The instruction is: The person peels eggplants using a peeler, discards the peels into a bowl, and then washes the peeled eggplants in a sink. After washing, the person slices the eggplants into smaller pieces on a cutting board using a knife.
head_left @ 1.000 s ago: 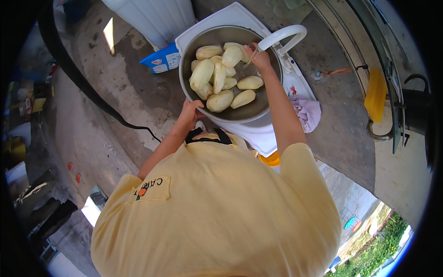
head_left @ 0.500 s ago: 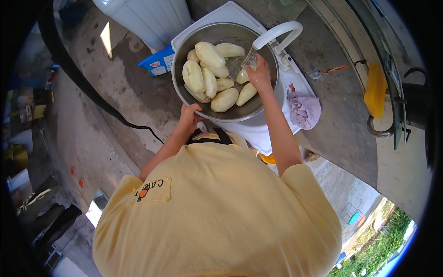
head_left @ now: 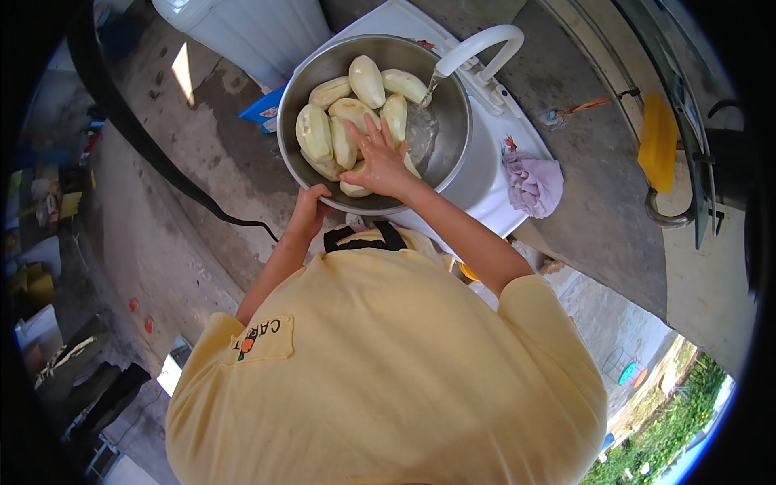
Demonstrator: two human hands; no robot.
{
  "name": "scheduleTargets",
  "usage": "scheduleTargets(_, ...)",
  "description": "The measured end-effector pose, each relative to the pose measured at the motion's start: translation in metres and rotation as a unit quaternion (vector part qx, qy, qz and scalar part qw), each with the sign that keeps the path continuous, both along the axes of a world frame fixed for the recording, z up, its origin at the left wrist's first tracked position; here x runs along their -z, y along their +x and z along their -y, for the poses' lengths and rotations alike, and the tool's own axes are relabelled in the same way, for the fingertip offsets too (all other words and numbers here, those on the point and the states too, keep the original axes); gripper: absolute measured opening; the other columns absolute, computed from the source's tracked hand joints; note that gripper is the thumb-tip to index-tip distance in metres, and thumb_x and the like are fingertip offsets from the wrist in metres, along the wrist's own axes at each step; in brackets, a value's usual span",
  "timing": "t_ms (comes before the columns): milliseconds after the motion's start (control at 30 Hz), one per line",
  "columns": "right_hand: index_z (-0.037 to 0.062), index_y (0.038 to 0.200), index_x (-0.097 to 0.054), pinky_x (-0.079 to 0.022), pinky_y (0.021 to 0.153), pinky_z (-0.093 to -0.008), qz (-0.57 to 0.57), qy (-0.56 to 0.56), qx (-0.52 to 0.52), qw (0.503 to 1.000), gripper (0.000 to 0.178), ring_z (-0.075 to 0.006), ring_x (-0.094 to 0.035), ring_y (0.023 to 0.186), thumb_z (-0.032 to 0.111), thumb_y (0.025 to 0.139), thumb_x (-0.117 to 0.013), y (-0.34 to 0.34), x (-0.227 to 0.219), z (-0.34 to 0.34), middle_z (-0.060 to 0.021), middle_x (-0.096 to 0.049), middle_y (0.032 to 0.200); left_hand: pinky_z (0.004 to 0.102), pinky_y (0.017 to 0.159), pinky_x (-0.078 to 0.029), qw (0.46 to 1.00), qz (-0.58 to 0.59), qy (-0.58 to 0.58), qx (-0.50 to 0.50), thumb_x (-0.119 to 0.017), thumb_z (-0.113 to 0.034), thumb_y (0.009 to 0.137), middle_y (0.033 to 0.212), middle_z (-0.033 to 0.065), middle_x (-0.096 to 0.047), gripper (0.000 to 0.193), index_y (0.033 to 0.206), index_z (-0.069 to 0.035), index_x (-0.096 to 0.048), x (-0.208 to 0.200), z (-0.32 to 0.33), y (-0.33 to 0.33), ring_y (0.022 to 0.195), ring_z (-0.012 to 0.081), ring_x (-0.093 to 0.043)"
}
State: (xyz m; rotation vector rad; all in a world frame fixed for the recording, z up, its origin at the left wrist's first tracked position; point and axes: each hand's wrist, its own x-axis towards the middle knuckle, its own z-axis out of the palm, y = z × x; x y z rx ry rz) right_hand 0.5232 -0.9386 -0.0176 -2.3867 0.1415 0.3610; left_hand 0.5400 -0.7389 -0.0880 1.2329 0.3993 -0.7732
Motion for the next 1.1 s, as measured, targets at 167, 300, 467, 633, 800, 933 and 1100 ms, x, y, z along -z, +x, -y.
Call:
scheduleTargets(167, 0.0337, 0.147, -0.017, -0.02, 0.096, -0.0714, 0.208, -0.188, -0.126, 0.952, 0.11, -0.0422, -0.018, 0.137, 0.033, 0.058, -0.081, 0.015, 0.032, -0.028, -0.0154, -0.013, 0.153, 0.0367, 0.069, -0.054, 1.0, 0.007, -0.018, 0.002, -0.049, -0.004, 0.071, 0.092, 0.0088, -0.058, 0.036, 0.106, 0.002, -0.05, -0.017, 0.007, -0.003, 0.079, 0.0211, -0.06)
scheduleTargets(300, 0.0457, 0.143, -0.018, -0.044, 0.081, -0.0627, 0.343, -0.341, -0.056, 0.874, 0.107, -0.0418, -0.037, 0.126, 0.027, 0.059, -0.081, 0.067, 0.066, -0.01, -0.009, -0.022, 0.15, 0.036, 0.067, -0.055, 1.0, 0.003, -0.012, -0.001, -0.049, -0.003, 0.071, 0.093, 0.008, -0.057, 0.038, 0.109, 0.001, -0.048, -0.024, 0.011, -0.004, 0.079, 0.0213, -0.06)
scheduleTargets(467, 0.0346, 0.141, -0.031, -0.052, 0.08, -0.0418, 0.179, -0.241, -0.016, 0.954, 0.088, -0.0304, -0.052, 0.11, 0.018, 0.066, -0.073, 0.076, 0.03, 0.046, -0.0086, -0.038, 0.139, 0.0393, 0.066, -0.058, 0.999, 0.026, -0.008, -0.017, -0.049, -0.003, 0.071, 0.099, 0.0116, -0.058, 0.043, 0.114, 0.001, -0.047, -0.043, 0.022, -0.006, 0.084, 0.0256, -0.062)
scheduleTargets(633, 0.0176, 0.143, -0.029, -0.03, 0.106, -0.047, 0.276, -0.101, 0.087, 0.952, 0.082, -0.0373, -0.036, 0.128, 0.034, 0.074, -0.069, 0.072, 0.075, 0.16, -0.0229, -0.038, 0.136, 0.0419, 0.063, -0.059, 1.0, 0.007, -0.029, 0.006, -0.048, 0.0, 0.069, 0.105, 0.015, -0.053, 0.062, 0.129, -0.005, -0.032, -0.042, 0.027, -0.002, 0.08, 0.0303, -0.063)
scheduleTargets(800, 0.0111, 0.142, -0.03, -0.028, 0.107, -0.0458, 0.179, 0.001, 0.188, 0.966, 0.085, -0.039, -0.032, 0.13, 0.044, 0.074, -0.069, 0.061, 0.084, 0.124, -0.0229, -0.028, 0.142, 0.0422, 0.063, -0.059, 1.0, 0.012, -0.011, 0.018, -0.048, -0.001, 0.069, 0.108, 0.0156, -0.052, 0.066, 0.132, -0.007, -0.028, -0.037, 0.027, 0.001, 0.083, 0.0306, -0.063)
scheduleTargets(933, 0.0122, 0.14, -0.034, -0.031, 0.105, -0.0445, 0.168, 0.026, 0.251, 0.953, 0.084, -0.0408, -0.035, 0.126, 0.052, 0.074, -0.067, 0.042, 0.101, 0.116, -0.0256, -0.034, 0.137, 0.0411, 0.064, -0.059, 1.0, 0.02, -0.011, 0.013, -0.049, -0.002, 0.07, 0.109, 0.0164, -0.052, 0.068, 0.133, -0.008, -0.025, -0.051, 0.028, -0.001, 0.084, 0.0305, -0.063)
scheduleTargets(1100, 0.0094, 0.14, -0.036, -0.031, 0.104, -0.0438, 0.09, 0.168, 0.255, 0.948, 0.084, -0.04, -0.041, 0.12, 0.06, 0.078, -0.059, 0.065, 0.141, 0.153, -0.0287, -0.043, 0.13, 0.0392, 0.066, -0.058, 0.997, 0.035, 0.038, 0.063, -0.051, -0.004, 0.071, 0.107, 0.0151, -0.051, 0.069, 0.135, -0.009, -0.024, -0.048, 0.043, 0.002, 0.083, 0.0285, -0.062)
